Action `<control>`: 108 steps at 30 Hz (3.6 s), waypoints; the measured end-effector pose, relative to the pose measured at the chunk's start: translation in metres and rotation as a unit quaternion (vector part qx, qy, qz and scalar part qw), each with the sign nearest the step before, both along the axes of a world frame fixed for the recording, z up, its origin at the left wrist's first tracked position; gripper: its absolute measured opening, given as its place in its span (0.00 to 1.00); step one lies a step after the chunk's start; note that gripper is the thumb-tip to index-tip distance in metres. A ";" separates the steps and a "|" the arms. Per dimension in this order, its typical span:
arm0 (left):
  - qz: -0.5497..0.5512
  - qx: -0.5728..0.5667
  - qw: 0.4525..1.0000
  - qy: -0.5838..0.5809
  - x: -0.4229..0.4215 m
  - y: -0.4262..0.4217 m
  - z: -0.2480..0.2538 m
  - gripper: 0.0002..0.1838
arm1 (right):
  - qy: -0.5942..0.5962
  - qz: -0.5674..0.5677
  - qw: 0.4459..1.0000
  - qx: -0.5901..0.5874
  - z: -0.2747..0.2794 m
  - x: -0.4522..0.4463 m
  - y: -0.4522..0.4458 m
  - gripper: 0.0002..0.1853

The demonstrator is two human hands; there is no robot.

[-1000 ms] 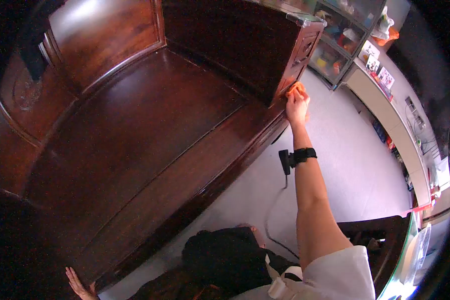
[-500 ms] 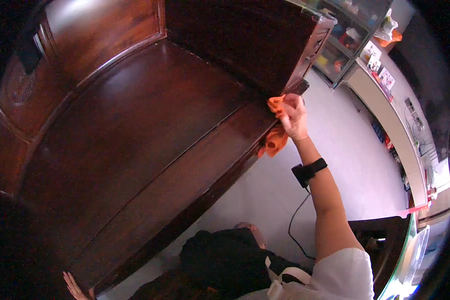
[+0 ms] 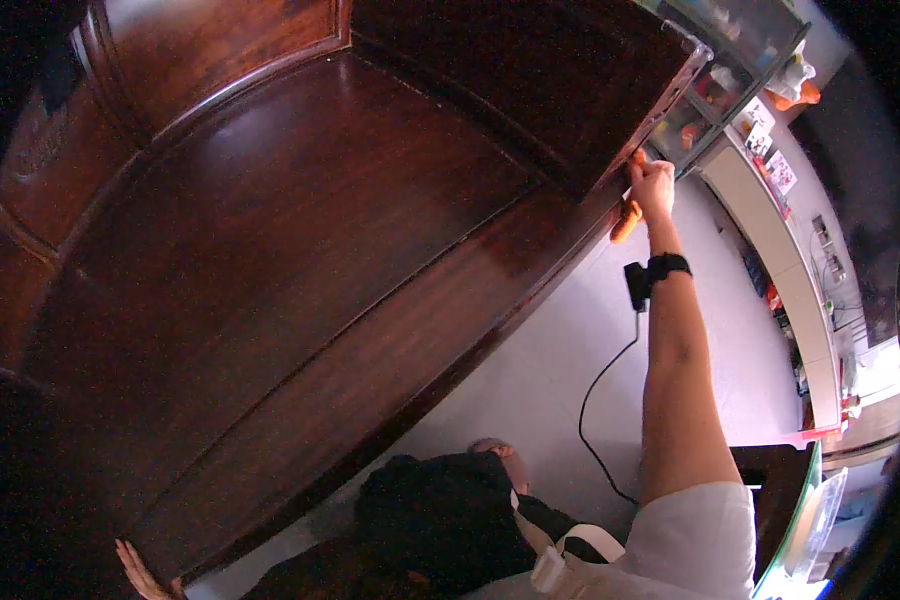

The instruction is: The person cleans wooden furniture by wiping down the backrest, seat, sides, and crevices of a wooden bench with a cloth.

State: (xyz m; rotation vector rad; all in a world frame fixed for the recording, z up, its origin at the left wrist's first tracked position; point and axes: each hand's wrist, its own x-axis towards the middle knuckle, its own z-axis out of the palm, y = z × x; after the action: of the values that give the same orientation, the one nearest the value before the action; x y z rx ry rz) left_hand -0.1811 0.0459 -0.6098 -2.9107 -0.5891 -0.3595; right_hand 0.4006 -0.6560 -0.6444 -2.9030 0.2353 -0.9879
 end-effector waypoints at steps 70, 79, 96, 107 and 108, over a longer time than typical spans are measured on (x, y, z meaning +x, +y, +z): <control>-0.055 0.041 0.997 -0.033 -0.015 -0.005 -0.007 0.40 | -0.466 0.141 0.850 0.202 0.053 0.032 0.053 0.07; -0.031 0.033 0.999 -0.018 -0.013 -0.008 -0.005 0.40 | -0.245 0.068 0.947 0.195 0.092 0.002 0.034 0.07; -0.001 0.085 0.996 -0.002 -0.015 -0.022 0.005 0.39 | -0.180 0.164 0.957 0.158 0.108 -0.069 0.089 0.06; 0.023 0.086 0.996 -0.004 -0.016 -0.027 0.005 0.38 | -0.127 0.233 0.924 0.275 0.098 -0.064 0.080 0.09; 0.016 0.100 0.995 -0.010 -0.015 -0.028 0.005 0.37 | -0.087 0.265 0.885 0.374 0.097 -0.060 0.075 0.08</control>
State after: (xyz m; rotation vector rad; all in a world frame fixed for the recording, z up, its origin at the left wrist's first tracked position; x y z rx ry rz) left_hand -0.1964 0.0180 -0.6051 -2.7074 -0.5672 -0.4195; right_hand 0.3405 -0.5811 -0.5472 -1.9924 -0.1590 -0.8049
